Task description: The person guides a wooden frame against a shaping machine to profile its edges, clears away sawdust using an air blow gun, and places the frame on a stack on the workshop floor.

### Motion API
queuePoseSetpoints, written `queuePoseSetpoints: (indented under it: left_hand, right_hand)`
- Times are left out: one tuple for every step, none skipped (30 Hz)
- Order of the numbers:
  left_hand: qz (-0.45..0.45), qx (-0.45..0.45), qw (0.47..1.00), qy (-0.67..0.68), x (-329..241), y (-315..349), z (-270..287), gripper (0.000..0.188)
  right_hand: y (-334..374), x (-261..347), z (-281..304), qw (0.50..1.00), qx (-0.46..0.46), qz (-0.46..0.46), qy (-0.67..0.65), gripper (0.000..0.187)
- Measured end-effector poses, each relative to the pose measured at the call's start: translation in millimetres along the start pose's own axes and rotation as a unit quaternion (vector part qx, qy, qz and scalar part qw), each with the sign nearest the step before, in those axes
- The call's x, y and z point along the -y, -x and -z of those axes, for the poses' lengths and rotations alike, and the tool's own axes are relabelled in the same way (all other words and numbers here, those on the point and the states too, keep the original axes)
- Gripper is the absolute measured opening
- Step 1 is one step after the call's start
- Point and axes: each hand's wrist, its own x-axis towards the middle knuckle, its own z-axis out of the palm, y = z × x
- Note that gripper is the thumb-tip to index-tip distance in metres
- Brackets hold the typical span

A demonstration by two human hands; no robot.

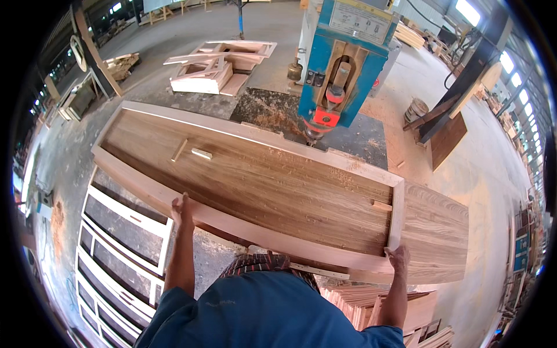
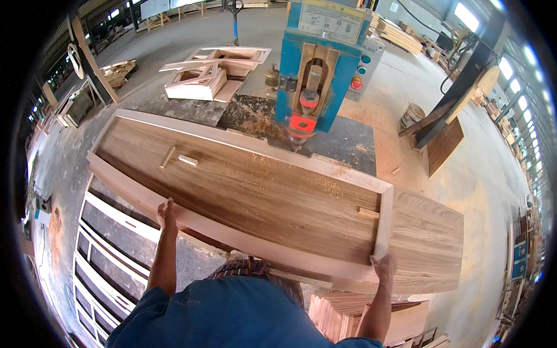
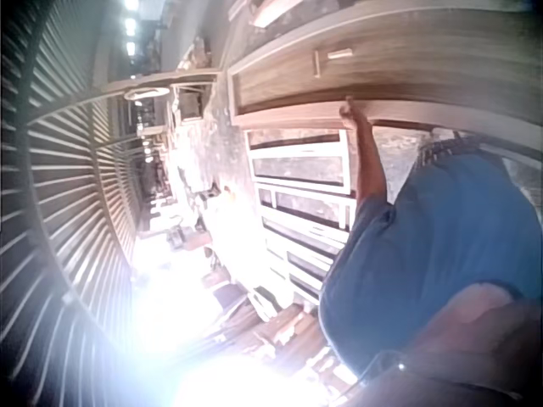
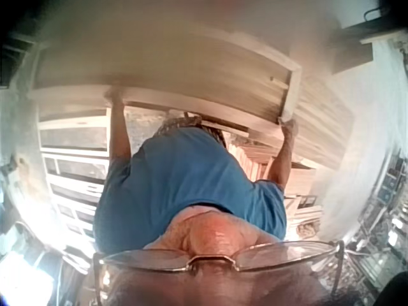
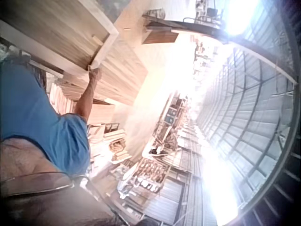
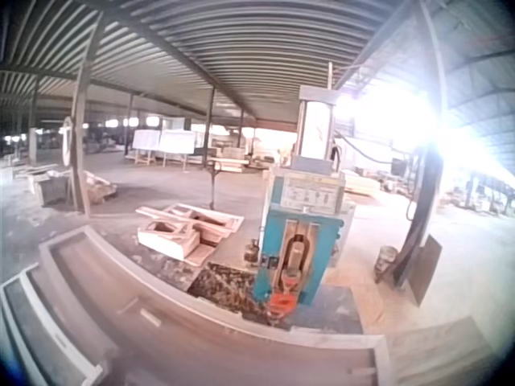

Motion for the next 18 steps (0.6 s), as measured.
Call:
queuePoseSetpoints:
  left_hand:
    - [0.015,-0.004,0.998,0.064,2,-2,3,0.058]
    - [0.031,-0.008,0.992,0.126,4,-3,6,0.057]
    - [0.048,-0.014,0.981,0.187,5,-5,9,0.056]
    - [0.083,-0.022,0.965,0.247,6,-6,11,0.054]
    - [0.075,-0.018,0.981,0.179,4,-7,13,0.052]
    - [0.081,0.036,0.957,0.276,3,-4,14,0.053]
    - [0.093,0.073,0.922,0.369,0,0,11,0.054]
    - [0.123,0.087,0.891,0.428,-5,6,10,0.055]
    - [-0.111,0.029,0.986,0.119,-6,18,7,0.059]
    - [-0.34,-0.057,0.91,-0.229,-7,36,-2,0.065]
    - [-0.392,0.061,0.878,-0.268,-11,50,-5,0.069]
    - [-0.468,0.169,0.816,-0.295,-16,62,-5,0.074]
    - [-0.503,0.24,0.773,-0.304,-22,72,-9,0.075]
    - [-0.544,0.298,0.723,-0.302,-27,81,-14,0.077]
    - [-0.575,0.301,0.687,-0.328,-34,85,-18,0.075]
    - [-0.619,0.295,0.64,-0.346,-42,86,-22,0.073]
    - [-0.593,0.331,0.62,-0.392,-49,85,-26,0.071]
    - [-0.561,0.367,0.595,-0.443,-56,84,-30,0.07]
  right_hand:
    - [-2,1,0,1.0,-0.002,0.007,-0.009,0.052]
    - [-4,1,1,1.0,-0.002,0.013,-0.017,0.051]
    - [-5,1,1,1.0,-0.009,0.008,-0.014,0.049]
    - [-7,0,2,0.999,0.0,0.029,-0.039,0.049]
    - [-8,-1,1,0.998,0.001,0.038,-0.053,0.05]
    - [-9,-2,1,0.997,-0.011,0.045,-0.063,0.051]
    - [-9,-3,0,0.998,-0.001,0.032,-0.052,0.052]
    - [-9,-3,-1,0.999,-0.003,0.011,-0.036,0.053]
    - [-6,-2,-3,1.0,0.008,-0.02,-0.014,0.054]
    - [-3,-1,-5,1.0,-0.025,0.001,-0.012,0.057]
    - [0,3,-8,0.999,-0.051,0.015,-0.01,0.06]
    - [5,7,-11,0.996,-0.084,0.03,-0.005,0.064]
    - [12,12,-16,0.976,-0.163,0.14,-0.038,0.061]
    - [18,18,-19,0.978,-0.09,0.176,-0.064,0.06]
    - [25,24,-23,0.969,-0.051,0.223,-0.091,0.06]
    - [33,31,-28,0.956,0.044,0.266,-0.112,0.063]
    - [41,39,-33,0.931,0.167,0.263,-0.189,0.067]
    - [47,46,-35,0.902,0.085,0.423,0.006,0.072]
